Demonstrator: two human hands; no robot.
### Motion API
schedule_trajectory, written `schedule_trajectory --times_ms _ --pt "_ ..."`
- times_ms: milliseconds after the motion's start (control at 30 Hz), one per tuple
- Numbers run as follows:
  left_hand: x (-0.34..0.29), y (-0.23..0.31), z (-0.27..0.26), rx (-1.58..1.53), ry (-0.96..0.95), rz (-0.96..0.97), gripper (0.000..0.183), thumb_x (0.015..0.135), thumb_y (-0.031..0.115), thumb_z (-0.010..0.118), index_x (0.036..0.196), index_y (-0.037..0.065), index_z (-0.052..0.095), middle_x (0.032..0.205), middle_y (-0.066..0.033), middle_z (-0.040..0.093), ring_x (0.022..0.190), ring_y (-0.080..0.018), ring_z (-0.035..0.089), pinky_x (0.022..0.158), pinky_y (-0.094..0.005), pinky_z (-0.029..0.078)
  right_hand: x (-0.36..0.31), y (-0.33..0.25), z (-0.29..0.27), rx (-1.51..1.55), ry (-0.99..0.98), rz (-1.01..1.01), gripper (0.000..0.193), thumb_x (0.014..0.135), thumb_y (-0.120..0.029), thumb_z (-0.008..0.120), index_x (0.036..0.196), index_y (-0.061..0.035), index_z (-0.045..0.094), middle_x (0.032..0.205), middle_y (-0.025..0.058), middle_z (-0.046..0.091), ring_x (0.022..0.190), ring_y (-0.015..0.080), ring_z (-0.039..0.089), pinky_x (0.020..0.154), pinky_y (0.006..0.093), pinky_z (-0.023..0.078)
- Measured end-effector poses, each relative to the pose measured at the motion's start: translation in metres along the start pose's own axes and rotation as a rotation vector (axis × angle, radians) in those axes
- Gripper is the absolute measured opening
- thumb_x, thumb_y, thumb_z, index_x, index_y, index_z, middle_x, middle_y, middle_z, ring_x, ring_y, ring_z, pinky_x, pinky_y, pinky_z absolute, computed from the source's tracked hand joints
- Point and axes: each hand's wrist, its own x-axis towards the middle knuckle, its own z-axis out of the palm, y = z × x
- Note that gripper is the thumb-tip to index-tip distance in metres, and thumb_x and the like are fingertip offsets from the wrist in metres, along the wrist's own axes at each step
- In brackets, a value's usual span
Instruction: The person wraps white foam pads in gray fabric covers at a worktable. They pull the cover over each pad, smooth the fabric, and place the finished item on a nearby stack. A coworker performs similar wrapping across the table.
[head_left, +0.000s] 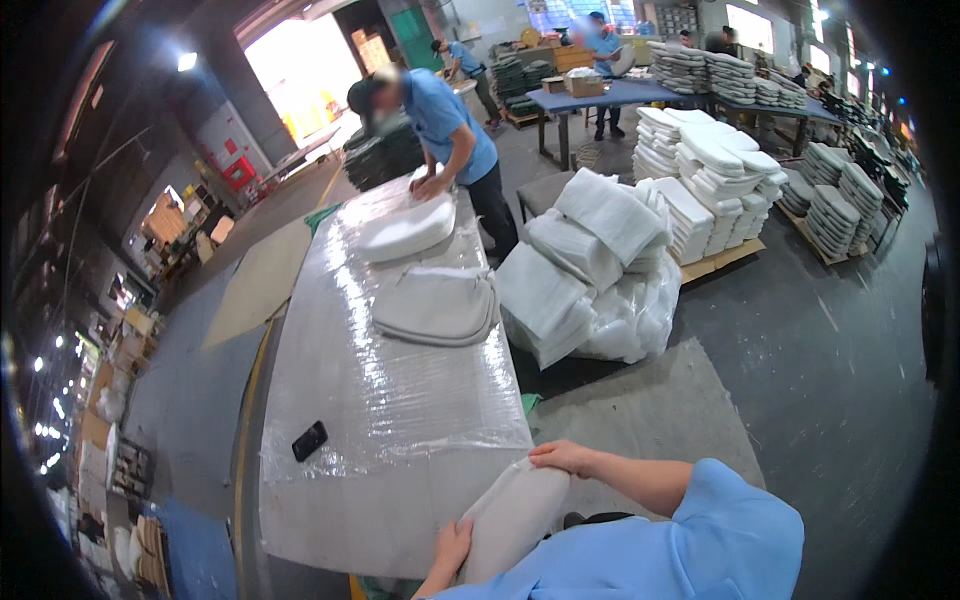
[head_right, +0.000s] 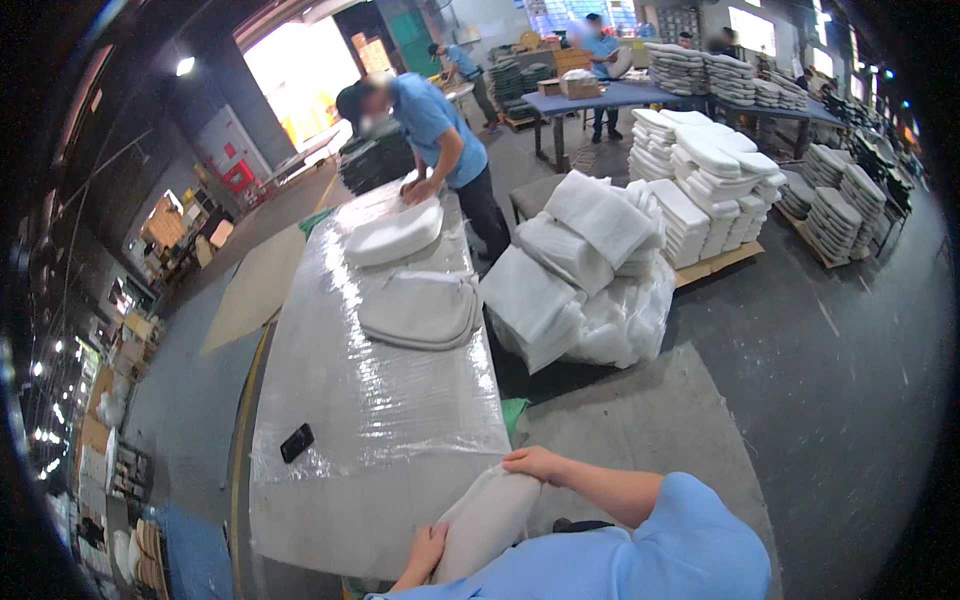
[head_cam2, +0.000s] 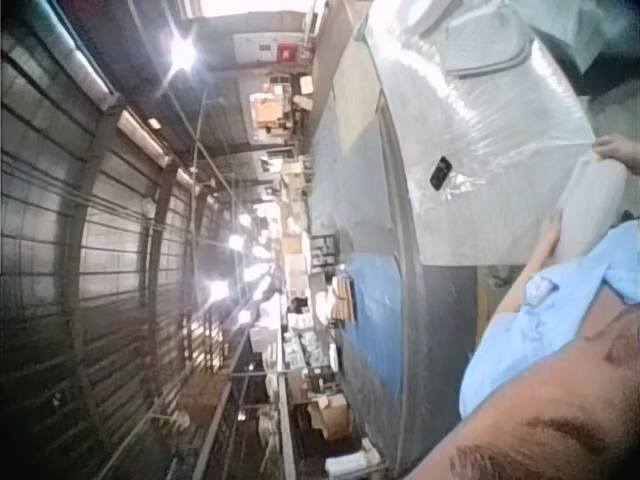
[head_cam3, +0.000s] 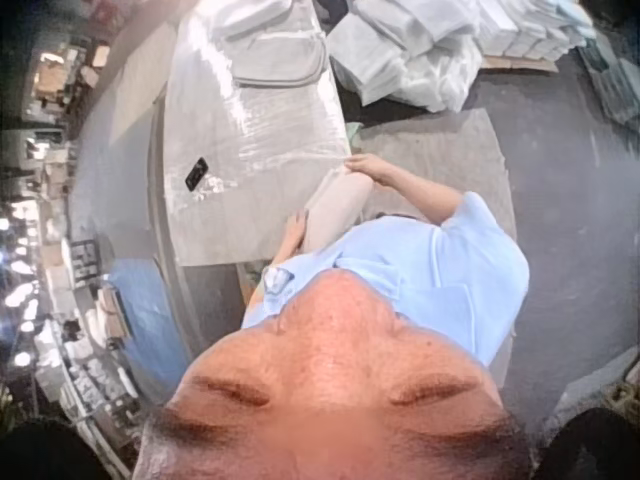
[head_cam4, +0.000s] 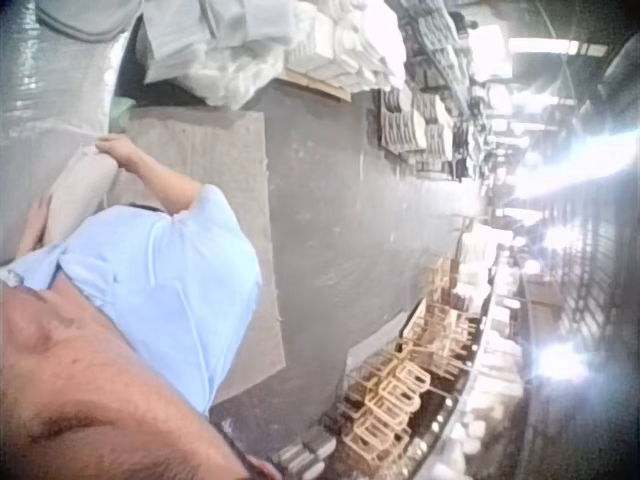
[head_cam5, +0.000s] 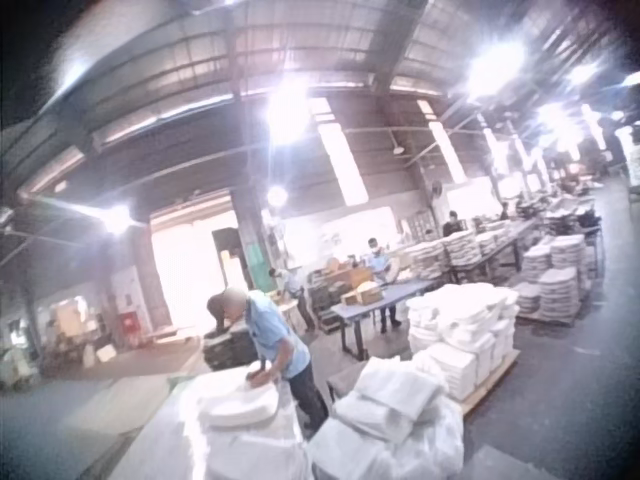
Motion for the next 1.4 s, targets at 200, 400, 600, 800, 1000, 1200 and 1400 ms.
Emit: schedule_trajectory --times_ms 200,400,600,800,1000,1200,1400 --pt "0.023 -0.023 0.004 -0.075 0.127 -0.053 0.060 0.090 0.042 0.078 0.128 -0.003 0.065 0.126 -0.0261 0.068 0.121 -0.0411 0.065 0.101 -0.0465 0.052 0.042 -0.039 0.015 -0.908 -0.016 0.013 0.040 0.093 -0.043 0.068 0.115 -0.0122 0.080 0.108 0.0125 0.079 0.098 0.0302 0.075 0.089 0.0423 0.059" --pt "0.016 -0.008 -0.035 -0.638 -0.167 -0.036 0.028 0.091 0.022 0.078 0.108 0.000 0.075 0.091 -0.0047 0.072 0.083 -0.0145 0.064 0.079 -0.0348 0.053 0.075 -0.054 0.044 -1.048 -0.231 -0.109 0.064 0.084 -0.044 0.083 0.132 -0.0022 0.071 0.109 0.0159 0.076 0.097 0.0289 0.072 0.084 0.0421 0.057" --pt "0.000 -0.040 -0.057 -0.344 -0.213 -0.029 0.032 0.091 0.032 0.078 0.099 0.001 0.077 0.085 -0.0057 0.072 0.077 -0.0149 0.065 0.073 -0.0345 0.053 0.085 -0.068 0.080 -1.243 -0.382 -0.021 0.039 0.085 -0.040 0.080 0.106 -0.0068 0.076 0.092 0.0132 0.075 0.086 0.0314 0.070 0.077 0.0449 0.055" --pt "-0.006 -0.090 -0.051 -0.240 -0.143 -0.305 0.046 0.098 0.045 0.066 0.098 0.000 0.076 0.087 -0.0187 0.074 0.082 -0.0320 0.072 0.077 -0.0459 0.054 0.092 -0.058 0.104 -1.087 -0.237 -0.060 0.034 0.096 -0.038 0.069 0.111 -0.0082 0.075 0.107 0.0192 0.075 0.102 0.0389 0.071 0.089 0.0475 0.055" --pt "-0.006 -0.072 -0.003 -0.022 0.208 -0.275 0.047 0.107 0.043 0.050 0.098 0.001 0.069 0.095 -0.0288 0.071 0.093 -0.0507 0.067 0.081 -0.0577 0.050 0.108 -0.034 0.108 -1.088 -0.129 -0.212 0.027 0.096 -0.029 0.069 0.109 -0.0066 0.073 0.098 0.0206 0.075 0.093 0.0410 0.071 0.082 0.0481 0.053" --pt "0.008 -0.071 0.000 0.002 0.199 -0.317 0.041 0.108 0.039 0.051 0.095 0.003 0.066 0.092 -0.0275 0.071 0.091 -0.0508 0.068 0.079 -0.0595 0.050 0.119 -0.024 0.114 -1.132 -0.119 -0.181 0.023 0.097 -0.030 0.066 0.102 -0.0082 0.070 0.093 0.0208 0.073 0.095 0.0439 0.069 0.081 0.0540 0.052" --pt "0.020 -0.078 0.003 0.013 0.199 -0.323 0.038 0.108 0.039 0.053 0.099 0.005 0.067 0.095 -0.0256 0.072 0.091 -0.0471 0.069 0.080 -0.0579 0.050 0.122 -0.017 0.116 -1.147 -0.043 -0.339 0.022 0.096 -0.030 0.066 0.095 -0.0079 0.069 0.087 0.0189 0.072 0.090 0.0445 0.068 0.079 0.0541 0.053"
